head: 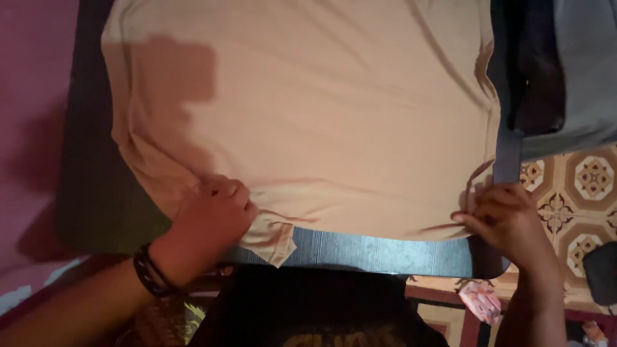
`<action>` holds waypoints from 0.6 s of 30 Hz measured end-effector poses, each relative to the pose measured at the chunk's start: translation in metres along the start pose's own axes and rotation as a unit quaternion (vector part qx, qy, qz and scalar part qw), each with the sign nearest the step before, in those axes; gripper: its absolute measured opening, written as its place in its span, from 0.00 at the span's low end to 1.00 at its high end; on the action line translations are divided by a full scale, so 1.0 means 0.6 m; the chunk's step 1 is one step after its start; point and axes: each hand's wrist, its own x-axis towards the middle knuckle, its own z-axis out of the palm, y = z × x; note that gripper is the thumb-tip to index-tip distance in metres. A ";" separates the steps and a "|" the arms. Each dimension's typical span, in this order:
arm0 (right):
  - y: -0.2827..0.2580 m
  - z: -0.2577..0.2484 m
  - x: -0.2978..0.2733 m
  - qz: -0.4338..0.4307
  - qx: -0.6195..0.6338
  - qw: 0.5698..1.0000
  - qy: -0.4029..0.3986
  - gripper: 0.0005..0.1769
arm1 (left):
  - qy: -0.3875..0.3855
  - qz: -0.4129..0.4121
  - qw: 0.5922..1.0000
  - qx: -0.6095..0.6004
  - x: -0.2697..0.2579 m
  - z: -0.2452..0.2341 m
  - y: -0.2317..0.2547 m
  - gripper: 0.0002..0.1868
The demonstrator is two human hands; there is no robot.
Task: Folding a t-shirt on a table and placing it on a stack of clothes.
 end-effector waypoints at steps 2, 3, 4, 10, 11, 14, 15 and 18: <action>0.008 0.001 -0.013 0.076 -0.014 0.997 -0.016 0.21 | 0.063 -0.059 0.996 0.015 -0.004 -0.028 0.005 0.13; -0.002 -0.008 -0.011 0.076 -0.013 0.997 -0.017 0.21 | 0.062 -0.059 0.996 0.015 -0.006 -0.028 0.003 0.13; -0.012 -0.016 -0.009 0.171 0.022 0.984 -0.050 0.16 | 0.070 -0.045 0.997 -0.006 -0.008 -0.028 0.001 0.15; -0.034 -0.035 -0.009 0.339 0.040 0.932 -0.124 0.12 | -0.033 0.067 0.976 -0.205 -0.031 -0.071 -0.029 0.33; -0.037 -0.039 -0.006 0.367 0.038 0.920 -0.130 0.13 | -0.134 0.081 0.964 -0.214 -0.033 -0.097 -0.034 0.47; 0.034 0.000 -0.062 0.219 -0.190 0.953 -0.089 0.17 | -0.081 0.164 0.887 -0.423 -0.043 -0.130 -0.069 0.16; 0.002 -0.010 -0.044 0.216 -0.190 0.953 -0.090 0.17 | -0.080 0.161 0.887 -0.425 -0.044 -0.136 -0.071 0.16; -0.089 -0.022 0.014 0.143 -0.332 0.932 0.018 0.11 | -0.283 0.101 0.837 -0.457 -0.043 -0.153 -0.078 0.11</action>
